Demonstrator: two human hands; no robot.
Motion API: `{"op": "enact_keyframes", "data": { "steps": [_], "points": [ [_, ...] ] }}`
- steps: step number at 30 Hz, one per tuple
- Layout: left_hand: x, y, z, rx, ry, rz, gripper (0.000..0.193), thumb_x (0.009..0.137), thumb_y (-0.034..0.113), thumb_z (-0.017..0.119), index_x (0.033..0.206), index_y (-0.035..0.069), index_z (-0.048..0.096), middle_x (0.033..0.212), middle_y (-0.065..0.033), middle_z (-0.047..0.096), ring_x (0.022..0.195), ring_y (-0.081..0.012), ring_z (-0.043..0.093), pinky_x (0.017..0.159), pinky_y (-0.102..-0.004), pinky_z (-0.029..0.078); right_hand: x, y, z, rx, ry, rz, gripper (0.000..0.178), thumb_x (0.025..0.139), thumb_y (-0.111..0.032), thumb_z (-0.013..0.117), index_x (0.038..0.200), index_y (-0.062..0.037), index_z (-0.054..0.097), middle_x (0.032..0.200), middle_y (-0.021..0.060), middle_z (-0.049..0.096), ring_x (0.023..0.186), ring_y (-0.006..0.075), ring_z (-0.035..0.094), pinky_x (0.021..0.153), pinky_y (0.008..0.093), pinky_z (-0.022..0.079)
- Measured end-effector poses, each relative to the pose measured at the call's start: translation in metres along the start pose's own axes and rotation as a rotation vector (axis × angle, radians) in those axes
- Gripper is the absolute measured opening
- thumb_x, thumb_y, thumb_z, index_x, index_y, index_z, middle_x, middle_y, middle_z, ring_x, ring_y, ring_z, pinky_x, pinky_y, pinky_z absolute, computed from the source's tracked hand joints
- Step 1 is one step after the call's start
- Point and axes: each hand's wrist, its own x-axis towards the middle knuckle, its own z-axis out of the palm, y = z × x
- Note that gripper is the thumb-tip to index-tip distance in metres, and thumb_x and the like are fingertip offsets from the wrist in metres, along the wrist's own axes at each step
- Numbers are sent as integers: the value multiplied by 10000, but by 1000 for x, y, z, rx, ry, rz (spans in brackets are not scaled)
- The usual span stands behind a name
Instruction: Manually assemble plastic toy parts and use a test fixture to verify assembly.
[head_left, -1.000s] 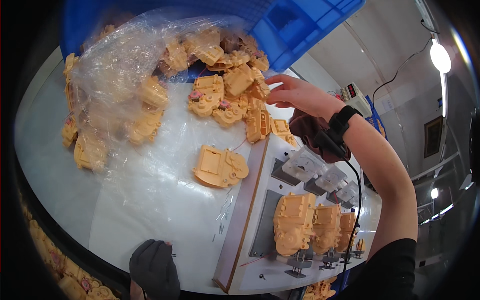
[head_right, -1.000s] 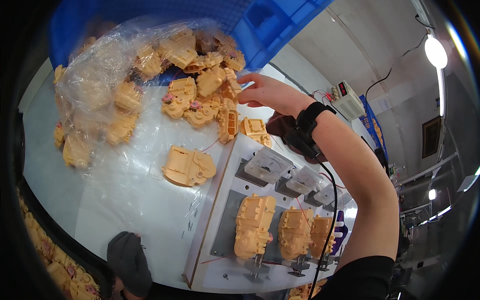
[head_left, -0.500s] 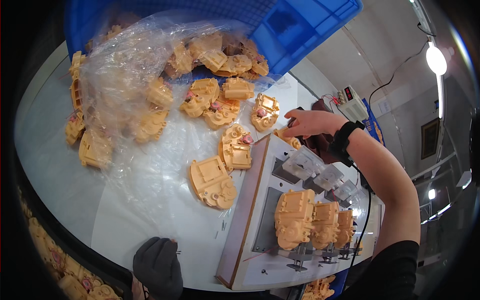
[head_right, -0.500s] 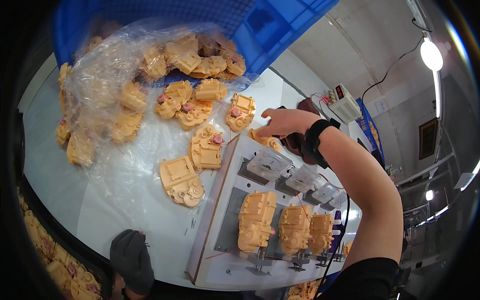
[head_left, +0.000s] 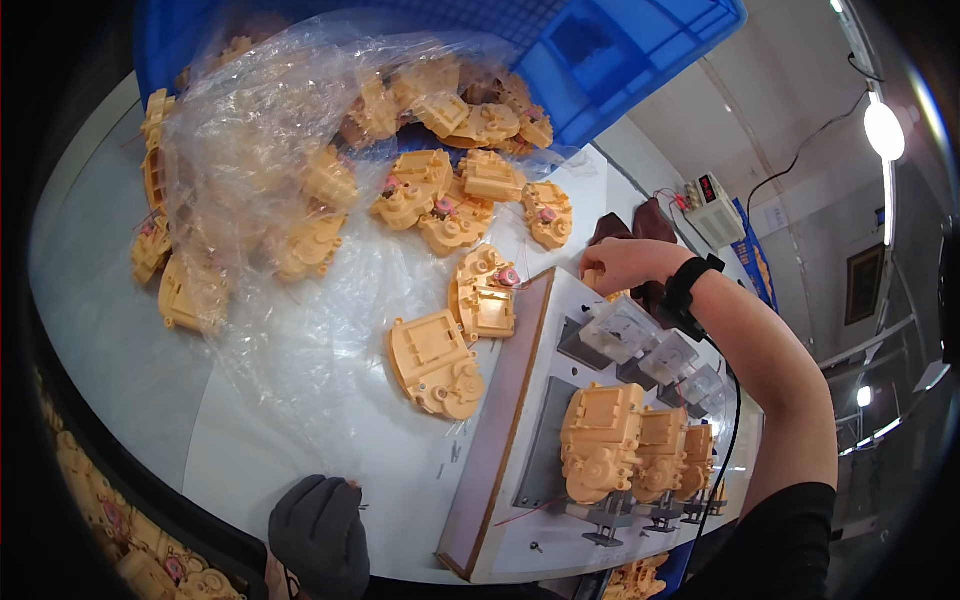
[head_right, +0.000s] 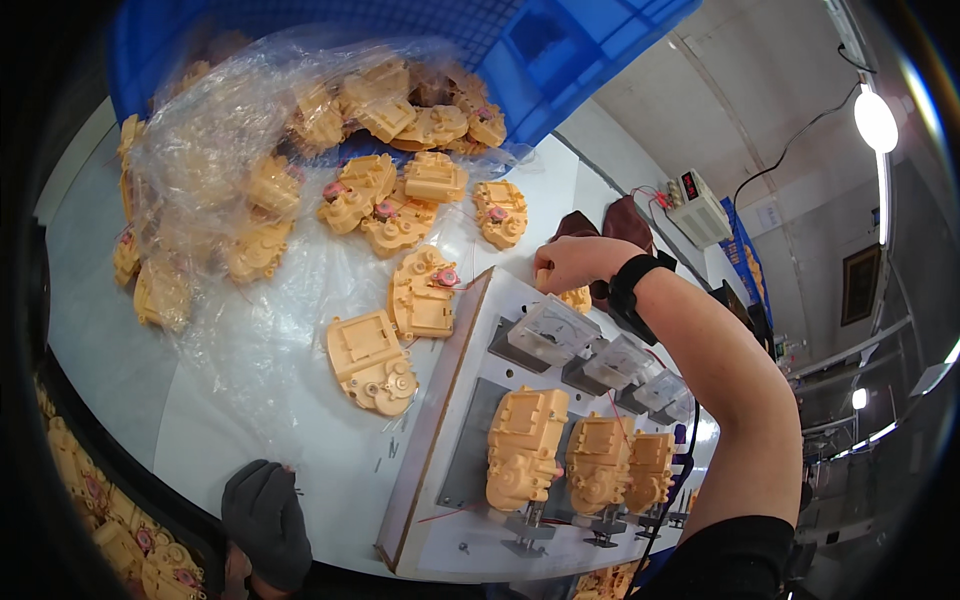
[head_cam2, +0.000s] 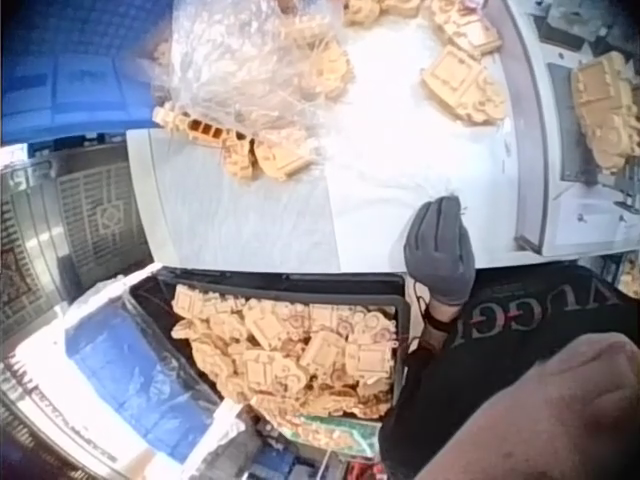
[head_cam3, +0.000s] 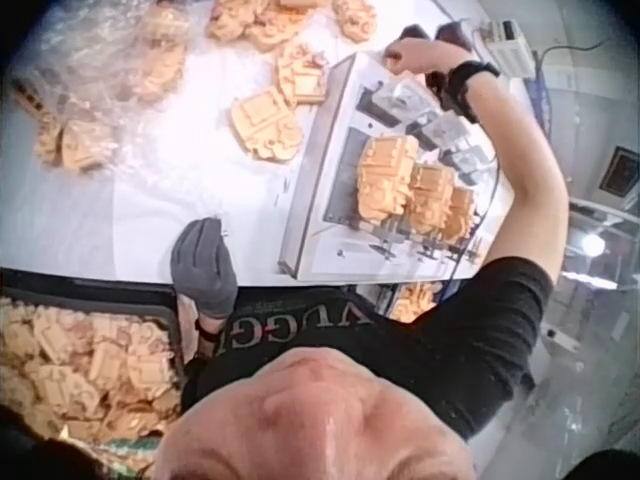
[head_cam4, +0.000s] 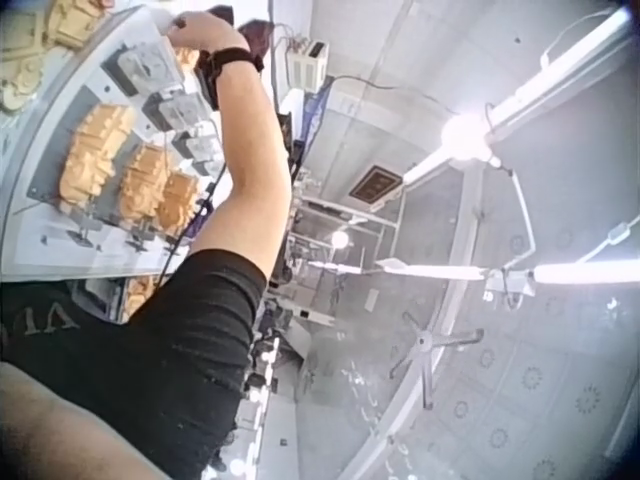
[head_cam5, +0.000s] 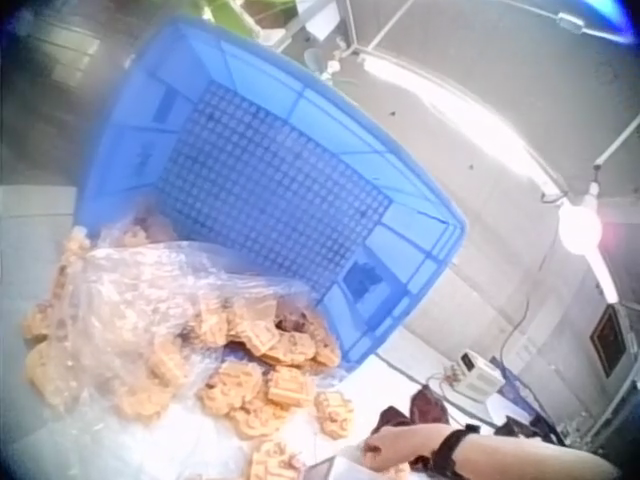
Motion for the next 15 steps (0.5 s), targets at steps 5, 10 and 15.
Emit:
{"op": "enact_keyframes", "data": {
  "steps": [5,10,15],
  "points": [
    [-2,-2,2,-6,27,26,243,814,-76,613,1047,-11,637,1009,-158,639,927,-359,624,812,-444,494,-7,12,7,97,68,-89,291,824,-254,672,1021,-42,647,984,77,661,919,182,620,824,303,481],
    [0,-1,1,-29,24,12,245,812,-75,617,1047,-8,642,1006,-155,640,925,-360,625,809,-443,496,-22,3,-2,154,63,-80,269,832,-234,682,1021,-48,638,992,44,656,942,160,607,843,299,472],
    [2,1,0,-47,19,19,236,806,-75,625,1033,-15,647,996,-158,642,918,-362,627,811,-442,497,-26,9,-28,336,209,-77,451,839,-228,662,1253,-72,574,1096,48,653,1033,166,604,930,302,457]
  ]
}}
